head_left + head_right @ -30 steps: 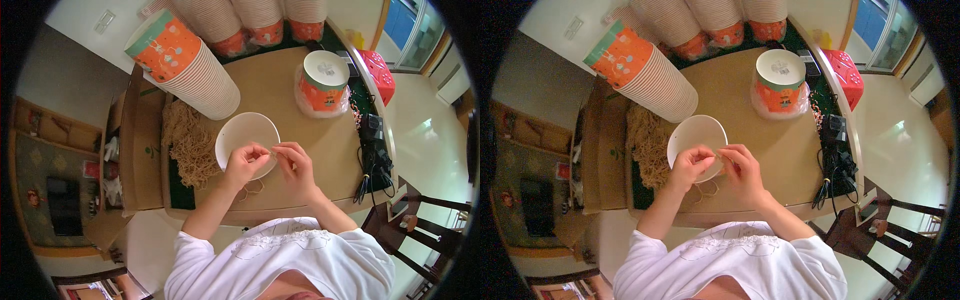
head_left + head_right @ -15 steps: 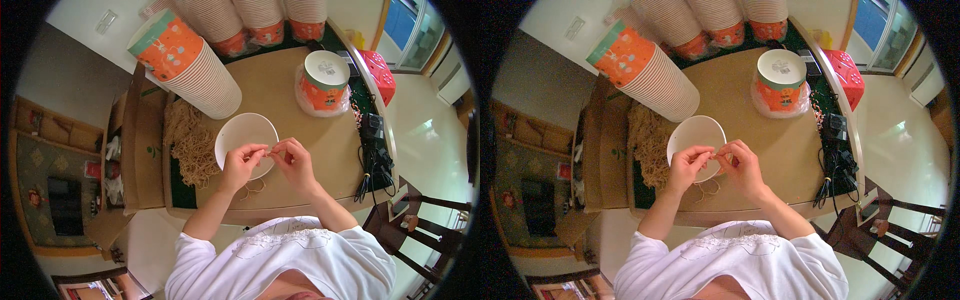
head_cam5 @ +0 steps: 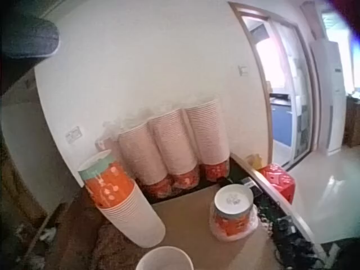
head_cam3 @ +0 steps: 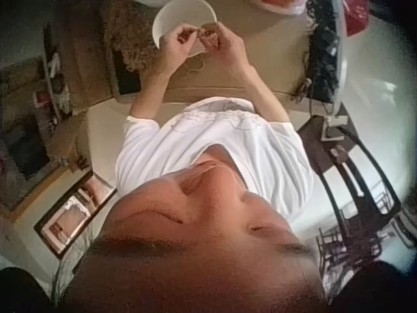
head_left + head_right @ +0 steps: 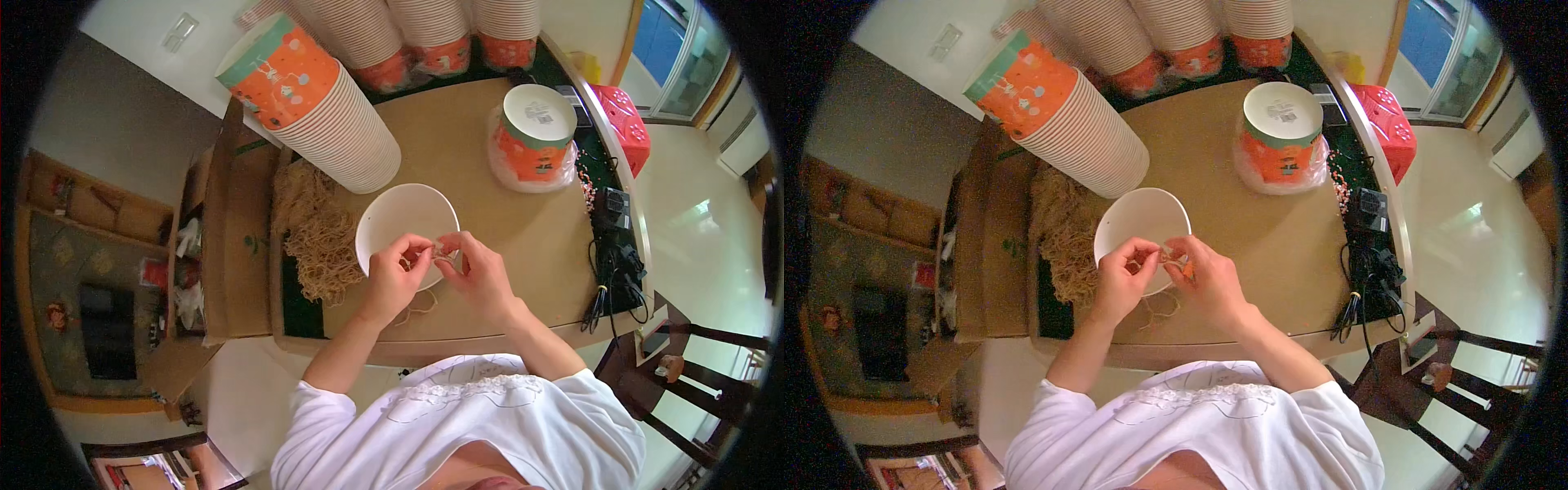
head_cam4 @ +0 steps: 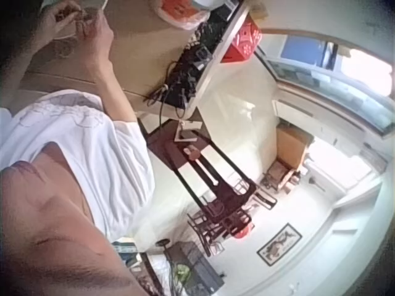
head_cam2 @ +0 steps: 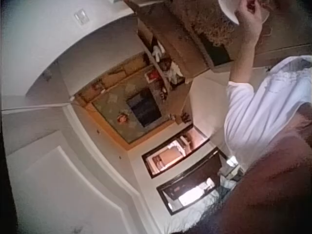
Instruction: Tying strings onto paper bowls in a packaging area.
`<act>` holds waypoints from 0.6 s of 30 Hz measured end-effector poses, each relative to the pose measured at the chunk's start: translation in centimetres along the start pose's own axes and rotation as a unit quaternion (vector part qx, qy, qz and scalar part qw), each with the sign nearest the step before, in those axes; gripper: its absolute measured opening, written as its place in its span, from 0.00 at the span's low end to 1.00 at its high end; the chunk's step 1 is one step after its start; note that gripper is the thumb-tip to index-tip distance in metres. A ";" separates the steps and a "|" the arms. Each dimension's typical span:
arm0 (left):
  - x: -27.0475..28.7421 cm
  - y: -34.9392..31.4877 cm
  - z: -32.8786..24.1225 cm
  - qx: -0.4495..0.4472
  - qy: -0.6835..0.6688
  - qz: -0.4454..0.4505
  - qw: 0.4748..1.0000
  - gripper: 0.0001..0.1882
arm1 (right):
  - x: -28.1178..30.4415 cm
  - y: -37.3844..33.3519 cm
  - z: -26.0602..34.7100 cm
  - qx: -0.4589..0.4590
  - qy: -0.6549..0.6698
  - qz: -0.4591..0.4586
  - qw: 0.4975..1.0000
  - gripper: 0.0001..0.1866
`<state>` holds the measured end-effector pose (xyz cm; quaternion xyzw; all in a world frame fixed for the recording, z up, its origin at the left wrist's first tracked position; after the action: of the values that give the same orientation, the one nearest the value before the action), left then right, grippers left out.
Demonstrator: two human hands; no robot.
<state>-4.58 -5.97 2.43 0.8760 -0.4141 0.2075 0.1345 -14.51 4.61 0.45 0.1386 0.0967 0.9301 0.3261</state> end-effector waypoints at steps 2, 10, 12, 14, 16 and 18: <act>0.3 -0.1 0.1 -0.004 -0.003 -0.005 1.000 0.03 | -0.3 0.1 0.2 0.012 -0.013 0.010 1.000 0.11; 0.7 -0.3 0.4 0.006 -0.040 -0.012 0.999 0.02 | -0.1 0.2 0.3 -0.006 -0.030 0.035 0.999 0.04; 0.7 -0.3 0.5 0.007 -0.040 -0.011 0.999 0.02 | 0.0 0.3 0.3 -0.003 -0.035 0.034 0.999 0.04; 0.7 -0.3 0.5 0.009 -0.039 -0.011 0.999 0.02 | 0.0 0.3 0.4 0.000 -0.041 0.034 0.999 0.04; 0.6 -0.3 0.6 0.014 -0.040 -0.006 0.999 0.04 | 0.0 0.3 0.5 0.011 -0.037 0.030 0.999 0.04; 0.5 -0.3 0.5 0.031 -0.058 -0.005 0.998 0.05 | 0.0 0.3 0.4 0.015 -0.034 0.024 0.999 0.04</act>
<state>-3.90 -6.35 2.23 0.8926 -0.4098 0.1682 0.0840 -14.57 4.42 0.92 0.1776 0.0965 0.9308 0.3046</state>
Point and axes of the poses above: each hand's wrist, its own y-axis towards the middle knuckle, its own x-axis out of the back of the hand, z = x × y, the point moved 7 cm from there along y, towards the middle knuckle, and after that the axes turned 3 degrees about z, right-handed, at the moved point
